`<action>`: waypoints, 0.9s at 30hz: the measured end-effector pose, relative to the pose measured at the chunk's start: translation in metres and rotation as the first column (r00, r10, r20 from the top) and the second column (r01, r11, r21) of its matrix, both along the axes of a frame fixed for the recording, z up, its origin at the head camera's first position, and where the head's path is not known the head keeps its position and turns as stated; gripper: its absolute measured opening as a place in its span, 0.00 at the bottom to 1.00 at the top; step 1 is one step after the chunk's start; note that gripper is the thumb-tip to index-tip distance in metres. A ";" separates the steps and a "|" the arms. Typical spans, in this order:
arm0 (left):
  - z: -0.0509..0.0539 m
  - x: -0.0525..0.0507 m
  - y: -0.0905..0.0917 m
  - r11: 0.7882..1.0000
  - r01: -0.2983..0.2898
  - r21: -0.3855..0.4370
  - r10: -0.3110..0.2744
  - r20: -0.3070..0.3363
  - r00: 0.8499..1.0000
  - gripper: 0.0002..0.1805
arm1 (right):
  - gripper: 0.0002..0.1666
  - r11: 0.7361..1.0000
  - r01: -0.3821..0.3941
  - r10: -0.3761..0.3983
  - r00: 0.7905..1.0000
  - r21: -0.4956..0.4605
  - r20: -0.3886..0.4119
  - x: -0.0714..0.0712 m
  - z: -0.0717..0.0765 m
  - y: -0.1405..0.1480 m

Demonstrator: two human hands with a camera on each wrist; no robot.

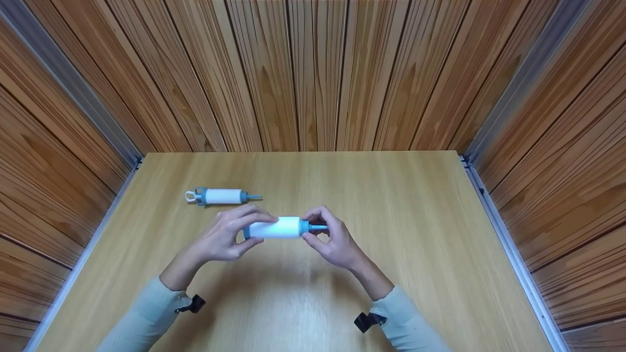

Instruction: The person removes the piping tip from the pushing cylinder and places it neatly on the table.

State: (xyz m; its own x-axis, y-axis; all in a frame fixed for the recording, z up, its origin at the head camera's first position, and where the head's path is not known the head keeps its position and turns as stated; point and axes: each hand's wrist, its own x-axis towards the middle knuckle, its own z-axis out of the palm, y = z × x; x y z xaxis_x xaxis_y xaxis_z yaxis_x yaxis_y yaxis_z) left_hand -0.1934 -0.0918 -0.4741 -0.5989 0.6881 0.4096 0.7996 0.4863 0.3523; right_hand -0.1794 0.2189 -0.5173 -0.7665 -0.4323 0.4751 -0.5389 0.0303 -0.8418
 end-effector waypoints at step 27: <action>-0.001 0.000 -0.004 1.000 -0.004 0.013 0.005 -0.002 1.000 0.24 | 0.17 0.999 0.031 -0.031 0.999 0.019 0.042 0.000 0.000 -0.004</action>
State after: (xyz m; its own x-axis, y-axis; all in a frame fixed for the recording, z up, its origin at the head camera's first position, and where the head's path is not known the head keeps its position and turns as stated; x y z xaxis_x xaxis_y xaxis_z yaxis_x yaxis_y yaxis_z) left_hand -0.1935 -0.0954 -0.4752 -0.6013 0.6798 0.4199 0.7981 0.4851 0.3574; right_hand -0.1796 0.2149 -0.5174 -0.7988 -0.4165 0.4341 -0.5015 0.0624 -0.8629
